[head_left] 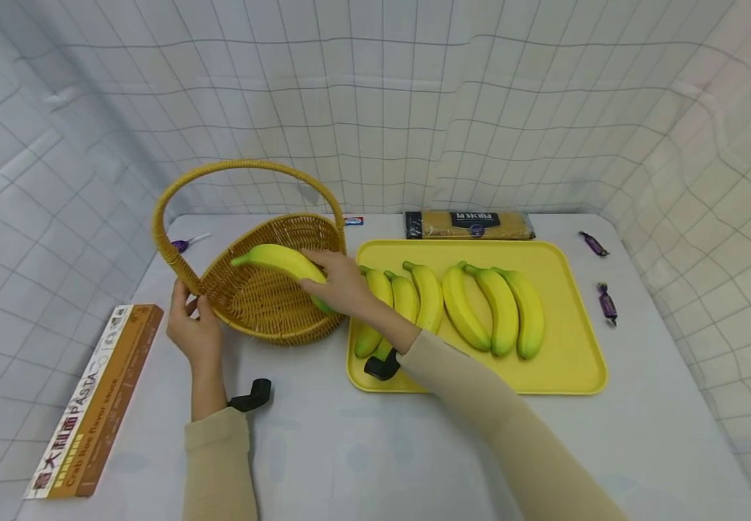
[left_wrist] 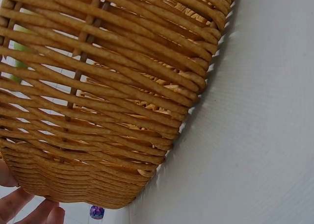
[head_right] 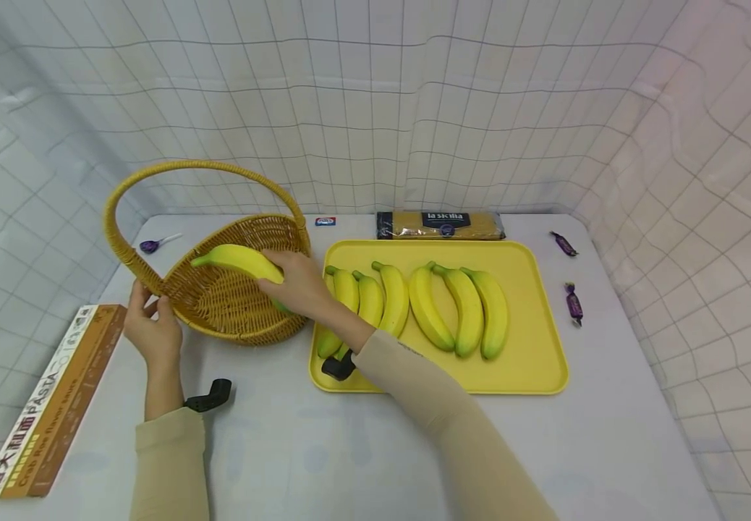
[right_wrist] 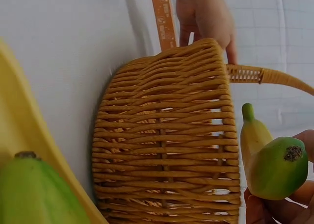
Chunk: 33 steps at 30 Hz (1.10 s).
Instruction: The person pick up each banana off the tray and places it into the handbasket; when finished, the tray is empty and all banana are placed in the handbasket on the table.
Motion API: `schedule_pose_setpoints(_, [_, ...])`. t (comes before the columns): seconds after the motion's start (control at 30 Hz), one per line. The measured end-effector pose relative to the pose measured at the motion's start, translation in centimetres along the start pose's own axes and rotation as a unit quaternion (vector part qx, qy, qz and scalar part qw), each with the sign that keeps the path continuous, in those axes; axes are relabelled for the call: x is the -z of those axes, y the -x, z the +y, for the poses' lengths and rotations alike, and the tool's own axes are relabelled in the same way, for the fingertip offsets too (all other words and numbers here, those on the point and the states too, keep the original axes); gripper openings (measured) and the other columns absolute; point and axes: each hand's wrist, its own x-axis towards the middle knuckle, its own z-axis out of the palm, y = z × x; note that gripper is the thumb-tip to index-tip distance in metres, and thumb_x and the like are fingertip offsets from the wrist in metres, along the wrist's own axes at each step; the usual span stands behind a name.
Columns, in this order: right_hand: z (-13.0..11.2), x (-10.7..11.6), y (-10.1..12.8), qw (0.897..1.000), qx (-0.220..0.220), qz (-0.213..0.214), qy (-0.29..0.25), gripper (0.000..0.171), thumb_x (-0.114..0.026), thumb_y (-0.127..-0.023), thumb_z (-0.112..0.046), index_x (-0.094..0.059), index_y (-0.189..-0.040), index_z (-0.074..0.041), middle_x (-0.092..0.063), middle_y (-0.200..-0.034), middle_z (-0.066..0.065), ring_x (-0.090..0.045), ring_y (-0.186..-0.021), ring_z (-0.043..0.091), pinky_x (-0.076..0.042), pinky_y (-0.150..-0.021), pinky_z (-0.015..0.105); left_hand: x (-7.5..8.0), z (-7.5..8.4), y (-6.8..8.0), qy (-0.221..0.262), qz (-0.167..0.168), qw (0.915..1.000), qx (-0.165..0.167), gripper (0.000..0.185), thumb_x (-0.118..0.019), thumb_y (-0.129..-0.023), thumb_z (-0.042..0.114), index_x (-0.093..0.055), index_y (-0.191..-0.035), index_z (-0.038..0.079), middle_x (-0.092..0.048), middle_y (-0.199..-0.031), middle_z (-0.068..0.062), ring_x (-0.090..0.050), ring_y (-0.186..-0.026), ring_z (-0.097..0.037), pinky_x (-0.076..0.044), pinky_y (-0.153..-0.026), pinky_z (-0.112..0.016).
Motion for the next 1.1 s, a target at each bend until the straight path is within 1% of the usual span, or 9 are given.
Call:
schedule_pose_setpoints(0.1, [0.3, -0.7, -0.6, 1.000, -0.009, -0.017, 0.008, 0.053, -0.062, -0.089, -0.023, -0.047, -0.138, -0.008, -0.057, -0.128, 0.008, -0.046, -0.059, 0.009, -0.039, -0.055, 0.017, -0.1, 0.0, 0.1, 0.001, 0.000, 1.0000, -0.002, 0.044, -0.047, -0.096, 0.008, -0.052, -0.134, 0.031, -0.058, -0.127, 0.001, -0.058, -0.103, -0.023, -0.049, -0.083, -0.038])
schedule_pose_setpoints(0.17, [0.4, -1.2, -0.9, 0.999, -0.017, -0.026, 0.009, 0.053, -0.063, -0.088, -0.024, -0.048, -0.137, -0.009, -0.062, -0.117, 0.007, -0.044, -0.054, 0.007, -0.037, -0.051, 0.017, -0.1, 0.0, 0.2, 0.002, 0.001, 1.0000, -0.003, 0.044, -0.048, -0.096, 0.007, -0.053, -0.133, 0.030, -0.058, -0.127, 0.001, -0.058, -0.102, -0.023, -0.049, -0.082, -0.037])
schedule_pose_setpoints(0.33, [0.4, -2.1, -1.5, 0.998, -0.028, -0.057, 0.012, 0.053, -0.063, -0.089, -0.024, -0.049, -0.137, -0.008, -0.063, -0.096, 0.002, -0.045, -0.056, 0.007, -0.038, -0.052, 0.017, -0.2, 0.1, 0.2, 0.006, 0.002, 1.0000, -0.005, 0.044, -0.048, -0.096, 0.006, -0.054, -0.133, 0.028, -0.058, -0.126, 0.000, -0.059, -0.101, -0.024, -0.050, -0.081, -0.038])
schedule_pose_setpoints(0.5, [0.3, -2.6, -2.1, 0.994, -0.047, -0.092, 0.034, 0.051, -0.064, -0.089, -0.025, -0.051, -0.135, -0.008, -0.062, -0.119, 0.002, -0.055, -0.084, 0.008, -0.042, -0.070, 0.019, -0.2, -0.1, 0.2, 0.004, 0.001, 1.0000, -0.006, 0.043, -0.047, -0.096, 0.007, -0.054, -0.132, 0.029, -0.058, -0.126, 0.000, -0.059, -0.102, -0.023, -0.050, -0.081, -0.036])
schedule_pose_setpoints(0.6, [0.4, -3.1, -2.4, 0.991, -0.055, -0.110, 0.047, 0.049, -0.064, -0.089, -0.025, -0.053, -0.134, -0.008, -0.057, -0.129, 0.004, -0.054, -0.105, 0.010, -0.042, -0.083, 0.020, -0.2, -0.1, 0.3, 0.006, 0.001, 0.9999, -0.008, 0.043, -0.047, -0.096, 0.006, -0.055, -0.132, 0.029, -0.058, -0.125, 0.000, -0.059, -0.101, -0.022, -0.049, -0.078, -0.030])
schedule_pose_setpoints(0.67, [0.4, -3.4, -2.5, 0.990, -0.055, -0.117, 0.056, 0.049, -0.065, -0.089, -0.025, -0.053, -0.133, -0.009, -0.057, -0.129, 0.004, -0.054, -0.107, 0.011, -0.042, -0.084, 0.020, -0.2, -0.1, 0.3, 0.008, 0.002, 0.9999, -0.011, 0.043, -0.047, -0.095, 0.006, -0.055, -0.132, 0.028, -0.058, -0.125, 0.000, -0.059, -0.100, -0.022, -0.048, -0.075, -0.028])
schedule_pose_setpoints(0.83, [0.4, -3.7, -2.6, 0.988, -0.052, -0.126, 0.071, 0.048, -0.067, -0.087, -0.025, -0.055, -0.132, -0.011, -0.059, -0.125, 0.003, -0.055, -0.097, 0.010, -0.042, -0.077, 0.020, -0.2, -0.1, 0.3, 0.006, 0.003, 0.9999, -0.012, 0.044, -0.047, -0.096, 0.006, -0.054, -0.133, 0.029, -0.058, -0.126, -0.001, -0.059, -0.100, -0.023, -0.048, -0.075, -0.029])
schedule_pose_setpoints(1.0, [0.4, -4.1, -2.7, 0.984, -0.051, -0.142, 0.093, 0.051, -0.069, -0.085, -0.026, -0.055, -0.132, -0.012, -0.058, -0.126, 0.001, -0.054, -0.104, 0.011, -0.042, -0.080, 0.022, -0.1, -0.1, 0.2, 0.010, 0.004, 0.9999, -0.010, 0.044, -0.047, -0.096, 0.006, -0.053, -0.133, 0.028, -0.058, -0.126, -0.002, -0.058, -0.101, -0.022, -0.048, -0.078, -0.031])
schedule_pose_setpoints(1.1, [0.4, -4.3, -2.7, 0.982, -0.047, -0.150, 0.104, 0.051, -0.069, -0.085, -0.026, -0.055, -0.132, -0.013, -0.058, -0.126, 0.000, -0.054, -0.102, 0.011, -0.042, -0.079, 0.023, 0.0, -0.1, 0.2, 0.010, 0.005, 0.9999, -0.012, 0.043, -0.047, -0.095, 0.005, -0.054, -0.132, 0.026, -0.058, -0.125, -0.002, -0.059, -0.101, -0.022, -0.049, -0.078, -0.032])
